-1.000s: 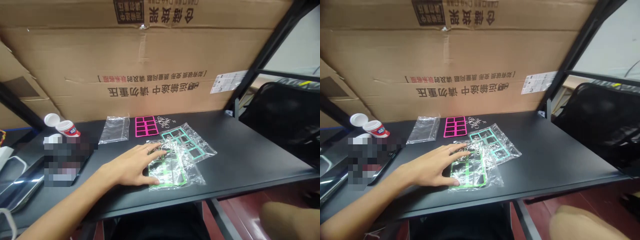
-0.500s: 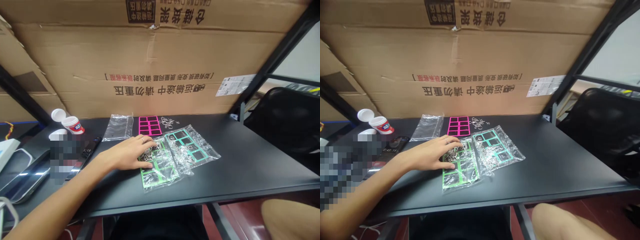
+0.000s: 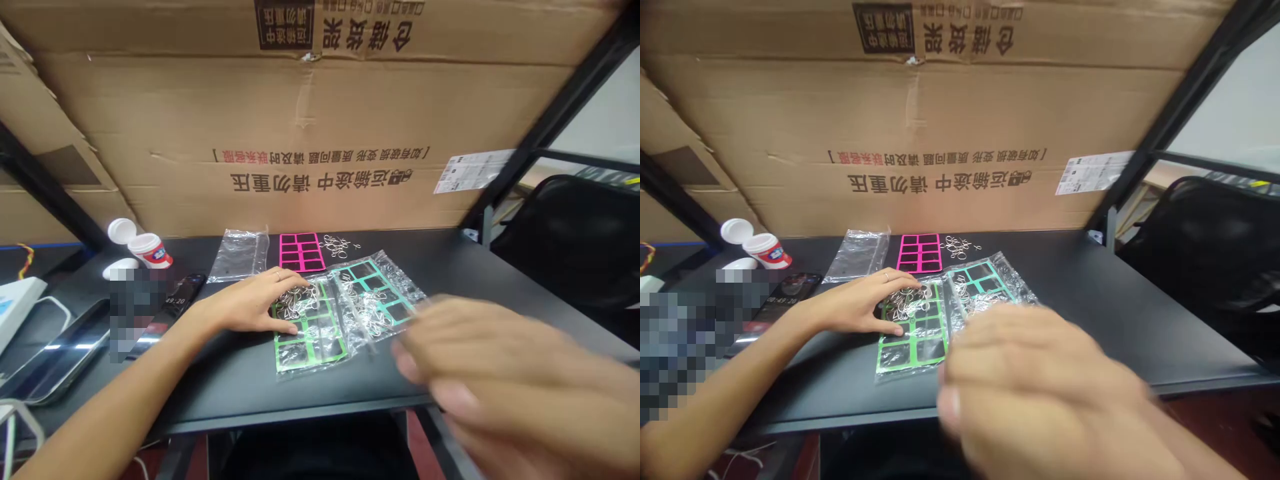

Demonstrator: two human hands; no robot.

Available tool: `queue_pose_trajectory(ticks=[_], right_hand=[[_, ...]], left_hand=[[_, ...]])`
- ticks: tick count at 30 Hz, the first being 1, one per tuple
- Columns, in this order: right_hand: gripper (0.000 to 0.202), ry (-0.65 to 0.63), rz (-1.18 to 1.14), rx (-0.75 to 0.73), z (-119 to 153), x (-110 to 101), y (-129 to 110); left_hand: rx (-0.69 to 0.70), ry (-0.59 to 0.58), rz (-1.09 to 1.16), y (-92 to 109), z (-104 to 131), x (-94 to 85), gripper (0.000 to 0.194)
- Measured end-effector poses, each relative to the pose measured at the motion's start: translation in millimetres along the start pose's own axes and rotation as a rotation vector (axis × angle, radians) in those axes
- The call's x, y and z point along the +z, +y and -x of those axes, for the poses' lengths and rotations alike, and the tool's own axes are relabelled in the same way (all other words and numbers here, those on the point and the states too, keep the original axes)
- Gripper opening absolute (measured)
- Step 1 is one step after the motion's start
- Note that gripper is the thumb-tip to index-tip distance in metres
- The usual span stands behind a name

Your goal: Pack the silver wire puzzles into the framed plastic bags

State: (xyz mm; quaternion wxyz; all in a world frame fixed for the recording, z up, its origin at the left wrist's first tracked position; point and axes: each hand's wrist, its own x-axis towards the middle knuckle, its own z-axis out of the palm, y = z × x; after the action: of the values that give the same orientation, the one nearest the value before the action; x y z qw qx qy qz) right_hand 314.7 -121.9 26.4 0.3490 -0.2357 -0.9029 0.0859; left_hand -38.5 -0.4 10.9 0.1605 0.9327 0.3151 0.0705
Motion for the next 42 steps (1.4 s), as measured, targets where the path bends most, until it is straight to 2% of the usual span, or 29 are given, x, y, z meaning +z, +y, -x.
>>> queue_pose_trajectory(ticks=[3, 6, 9, 12, 14, 17, 20, 22, 25, 27, 32, 36, 42], right_hand=[[0.047, -0.09, 0.047, -0.023, -31.3, 21.0, 63.2], [0.046, -0.282, 0.111, 0.031, -24.5, 37.3, 112.0], [0.039, -0.353, 0.112, 0.086, 1.9, 36.6, 134.6], [0.039, -0.356, 0.119, 0.147, 22.0, 23.8, 147.2], [0.038, -0.344, 0.118, 0.174, 27.0, 14.4, 157.5], [0.033, -0.282, 0.157, 0.171, 18.9, 4.6, 171.1], [0.027, -0.186, 0.158, 0.056, -10.6, 5.4, 168.3], [0.026, -0.178, 0.097, -0.068, -38.0, 14.0, 157.1], [0.026, -0.302, 0.06, -0.226, -73.5, 36.5, 141.0], [0.028, -0.353, 0.068, -0.296, -84.6, 52.9, 138.1], [0.035, -0.255, 0.077, -0.211, -74.1, 77.3, 147.3], [0.03, -0.31, 0.141, -0.185, -66.8, 82.6, 145.7], [0.027, -0.303, 0.002, -0.171, -70.3, 82.4, 137.2]], left_hand=[[-0.04, -0.012, -0.006, -4.3, 2.7, -1.3, 0.08], [-0.061, 0.001, 0.005, -4.9, 4.4, -1.9, 0.074], [-0.073, 0.001, 0.023, -3.5, 5.3, -0.7, 0.078], [-0.124, -0.024, 0.015, -4.0, 5.9, 2.0, 0.102], [-0.14, -0.026, 0.018, -5.8, 6.5, 3.9, 0.115], [-0.148, -0.018, 0.049, -7.2, 6.5, 5.5, 0.117], [-0.148, -0.003, 0.077, -5.1, 5.0, 5.7, 0.113], [-0.147, 0.002, 0.085, -3.2, 3.4, 6.0, 0.113], [-0.147, 0.009, 0.081, -2.7, 2.1, 7.5, 0.115], [-0.133, 0.024, 0.07, -3.9, 2.2, 9.1, 0.114], [-0.086, 0.047, 0.023, -5.4, 2.4, 12.4, 0.114], [-0.049, 0.062, 0.035, -3.0, 0.9, 13.8, 0.113], [-0.041, 0.036, 0.071, -2.8, 0.1, 14.7, 0.116]])
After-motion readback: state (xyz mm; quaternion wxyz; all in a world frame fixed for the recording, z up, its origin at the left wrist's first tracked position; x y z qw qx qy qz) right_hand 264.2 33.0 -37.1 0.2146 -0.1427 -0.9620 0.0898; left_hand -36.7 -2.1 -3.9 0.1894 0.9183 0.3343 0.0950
